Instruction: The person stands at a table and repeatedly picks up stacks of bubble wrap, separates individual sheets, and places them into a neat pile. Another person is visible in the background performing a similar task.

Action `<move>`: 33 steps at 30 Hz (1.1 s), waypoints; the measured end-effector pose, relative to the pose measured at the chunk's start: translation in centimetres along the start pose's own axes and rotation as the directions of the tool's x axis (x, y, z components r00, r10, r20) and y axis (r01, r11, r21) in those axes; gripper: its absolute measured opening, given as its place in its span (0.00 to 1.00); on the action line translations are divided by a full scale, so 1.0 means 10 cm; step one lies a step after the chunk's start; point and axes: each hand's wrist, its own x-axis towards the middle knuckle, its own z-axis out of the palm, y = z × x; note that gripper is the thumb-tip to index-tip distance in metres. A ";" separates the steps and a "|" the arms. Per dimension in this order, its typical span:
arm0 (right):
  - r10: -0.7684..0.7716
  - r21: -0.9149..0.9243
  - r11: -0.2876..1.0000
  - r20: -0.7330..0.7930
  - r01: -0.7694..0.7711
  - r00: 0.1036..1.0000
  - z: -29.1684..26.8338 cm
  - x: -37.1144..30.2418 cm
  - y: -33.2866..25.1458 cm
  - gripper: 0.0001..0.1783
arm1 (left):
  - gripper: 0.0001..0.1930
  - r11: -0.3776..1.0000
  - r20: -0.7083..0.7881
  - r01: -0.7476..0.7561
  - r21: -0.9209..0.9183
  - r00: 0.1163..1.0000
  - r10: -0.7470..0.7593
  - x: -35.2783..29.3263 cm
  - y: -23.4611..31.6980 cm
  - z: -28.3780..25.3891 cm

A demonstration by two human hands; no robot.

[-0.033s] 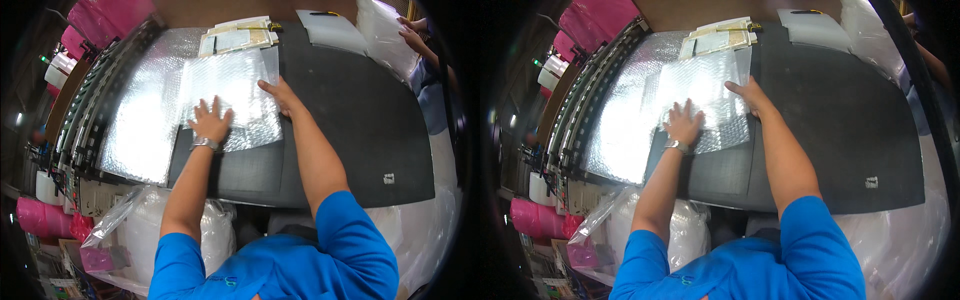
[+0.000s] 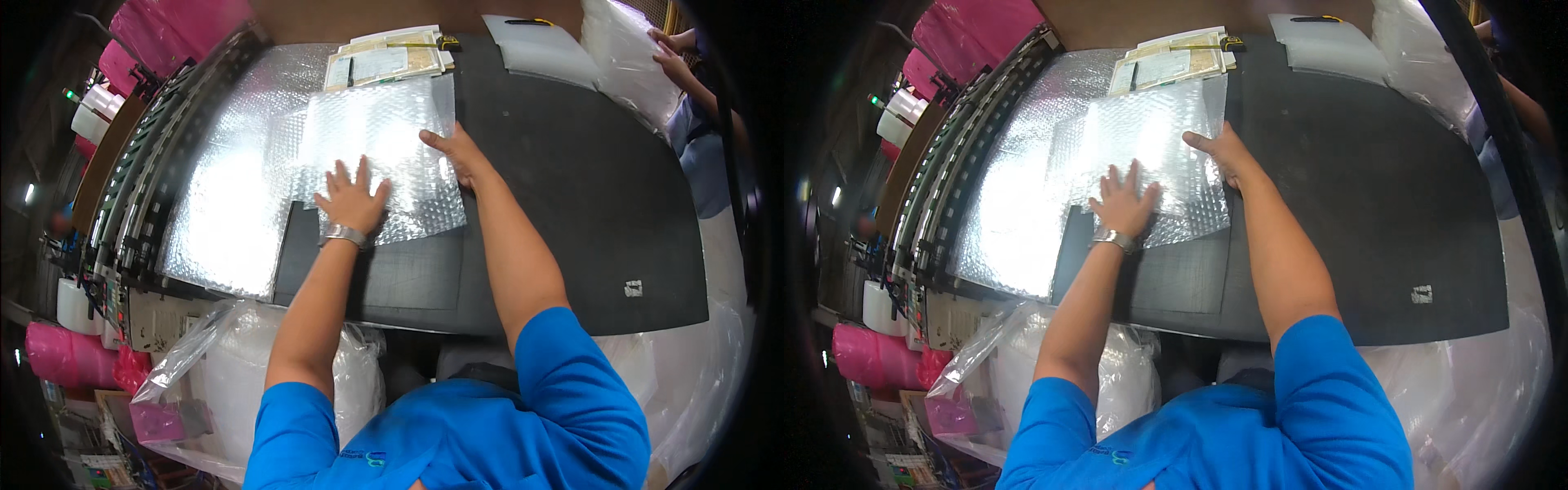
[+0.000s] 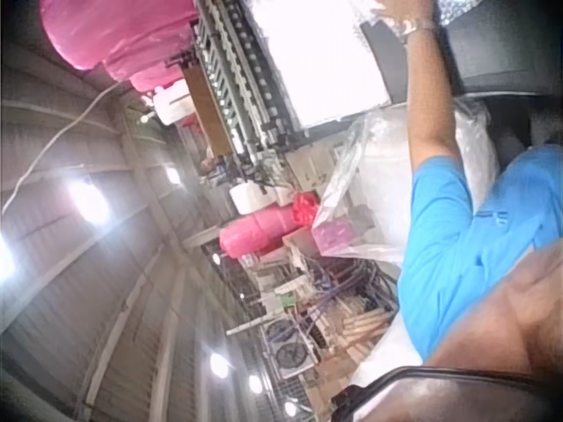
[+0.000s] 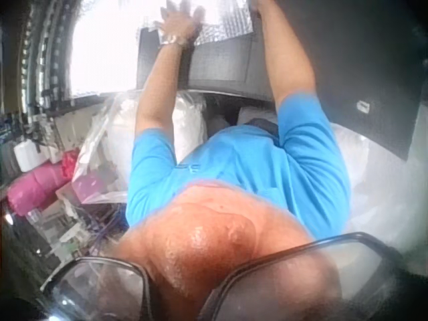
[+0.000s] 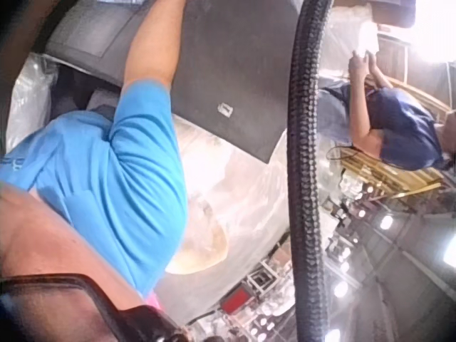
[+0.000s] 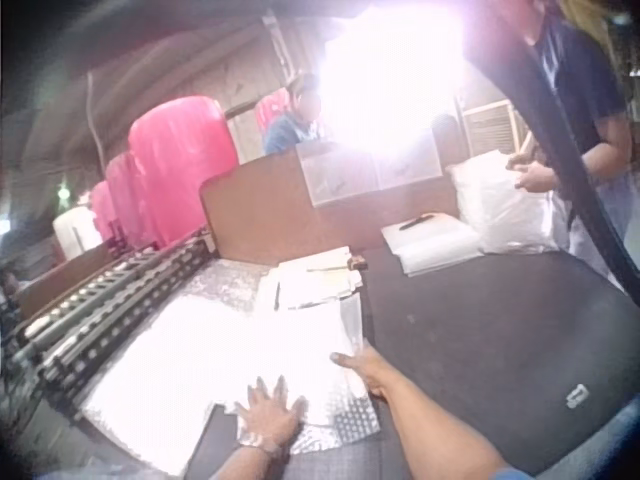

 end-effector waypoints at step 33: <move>-0.308 -0.056 0.945 0.188 0.323 0.933 -0.33 -1.57 -1.57 0.44 | 0.47 -0.164 -0.397 -0.376 -0.912 0.910 0.117 -0.84 -0.43 -1.20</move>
